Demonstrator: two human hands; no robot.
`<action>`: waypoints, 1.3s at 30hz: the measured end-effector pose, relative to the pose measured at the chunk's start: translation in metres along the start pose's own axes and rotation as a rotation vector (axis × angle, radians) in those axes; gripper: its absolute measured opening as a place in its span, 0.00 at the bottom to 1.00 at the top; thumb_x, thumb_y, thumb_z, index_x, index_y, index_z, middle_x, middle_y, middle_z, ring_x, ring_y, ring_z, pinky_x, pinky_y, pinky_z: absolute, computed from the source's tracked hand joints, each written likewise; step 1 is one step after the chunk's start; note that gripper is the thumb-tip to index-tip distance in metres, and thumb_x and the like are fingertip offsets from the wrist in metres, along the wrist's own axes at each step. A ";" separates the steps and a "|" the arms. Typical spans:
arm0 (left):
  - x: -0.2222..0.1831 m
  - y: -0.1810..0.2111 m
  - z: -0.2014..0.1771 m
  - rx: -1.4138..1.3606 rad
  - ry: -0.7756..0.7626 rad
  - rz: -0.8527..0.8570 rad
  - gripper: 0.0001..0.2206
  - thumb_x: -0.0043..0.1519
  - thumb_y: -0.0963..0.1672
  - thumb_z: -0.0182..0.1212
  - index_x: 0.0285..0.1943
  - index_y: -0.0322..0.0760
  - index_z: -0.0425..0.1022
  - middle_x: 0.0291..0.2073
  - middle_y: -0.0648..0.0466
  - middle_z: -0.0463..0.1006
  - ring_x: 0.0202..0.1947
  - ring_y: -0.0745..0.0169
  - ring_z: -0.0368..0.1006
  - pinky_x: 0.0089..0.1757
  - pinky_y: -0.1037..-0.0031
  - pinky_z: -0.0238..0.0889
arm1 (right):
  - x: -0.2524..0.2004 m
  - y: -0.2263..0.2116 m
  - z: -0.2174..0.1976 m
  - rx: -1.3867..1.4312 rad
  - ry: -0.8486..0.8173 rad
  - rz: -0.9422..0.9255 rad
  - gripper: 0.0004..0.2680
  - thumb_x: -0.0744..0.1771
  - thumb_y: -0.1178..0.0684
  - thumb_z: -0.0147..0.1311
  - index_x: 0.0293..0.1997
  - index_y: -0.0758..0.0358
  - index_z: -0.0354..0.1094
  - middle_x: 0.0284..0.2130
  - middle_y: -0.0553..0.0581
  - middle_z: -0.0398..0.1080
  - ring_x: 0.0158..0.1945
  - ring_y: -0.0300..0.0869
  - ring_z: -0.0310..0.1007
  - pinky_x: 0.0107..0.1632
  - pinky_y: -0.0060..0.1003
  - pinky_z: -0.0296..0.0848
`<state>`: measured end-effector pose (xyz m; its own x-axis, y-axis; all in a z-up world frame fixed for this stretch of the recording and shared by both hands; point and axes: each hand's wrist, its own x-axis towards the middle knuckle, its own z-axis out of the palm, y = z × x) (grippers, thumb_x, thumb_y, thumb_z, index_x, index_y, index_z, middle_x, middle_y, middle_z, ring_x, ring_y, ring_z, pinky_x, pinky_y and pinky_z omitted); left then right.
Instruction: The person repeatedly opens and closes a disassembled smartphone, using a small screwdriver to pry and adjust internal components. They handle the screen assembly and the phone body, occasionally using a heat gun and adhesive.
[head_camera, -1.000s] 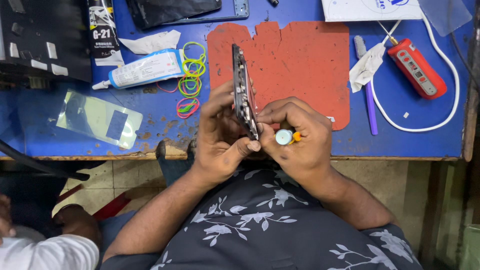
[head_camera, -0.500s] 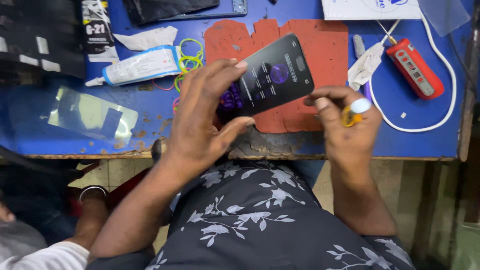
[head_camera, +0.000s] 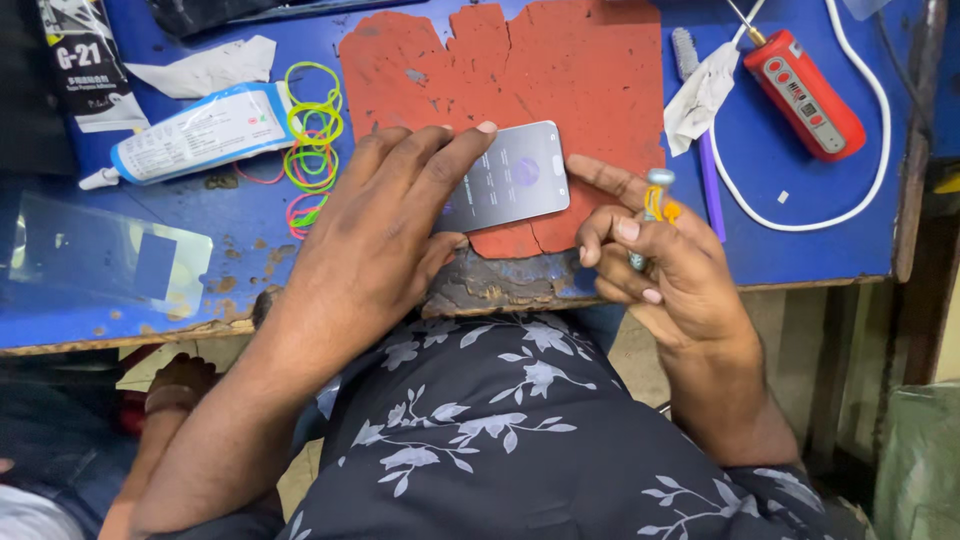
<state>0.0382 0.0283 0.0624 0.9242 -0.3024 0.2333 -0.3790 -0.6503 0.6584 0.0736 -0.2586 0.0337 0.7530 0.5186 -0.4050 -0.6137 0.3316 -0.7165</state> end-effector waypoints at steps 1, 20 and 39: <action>0.000 0.000 0.000 0.003 -0.003 0.001 0.38 0.53 0.38 0.71 0.75 0.37 0.59 0.62 0.42 0.67 0.60 0.39 0.64 0.59 0.55 0.61 | 0.001 0.000 0.000 0.003 0.002 0.002 0.27 0.68 0.56 0.51 0.76 0.81 0.47 0.36 0.62 0.72 0.17 0.29 0.50 0.23 0.24 0.52; 0.001 0.000 -0.003 -0.041 0.011 -0.007 0.40 0.53 0.39 0.72 0.77 0.36 0.56 0.64 0.43 0.67 0.61 0.39 0.64 0.60 0.56 0.61 | -0.003 -0.001 -0.005 0.195 -0.095 -0.024 0.26 0.69 0.58 0.53 0.76 0.80 0.48 0.36 0.61 0.72 0.19 0.29 0.52 0.25 0.24 0.53; -0.045 -0.044 0.029 -0.676 0.239 0.002 0.38 0.68 0.40 0.70 0.81 0.40 0.45 0.73 0.49 0.59 0.74 0.60 0.56 0.74 0.67 0.46 | 0.012 0.047 0.045 -0.075 -0.313 0.203 0.17 0.70 0.56 0.49 0.63 0.72 0.51 0.29 0.57 0.71 0.18 0.28 0.51 0.24 0.25 0.53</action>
<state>0.0120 0.0500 0.0019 0.9381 -0.0918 0.3340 -0.3396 -0.0527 0.9391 0.0428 -0.2013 0.0209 0.5021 0.7871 -0.3583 -0.7149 0.1446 -0.6841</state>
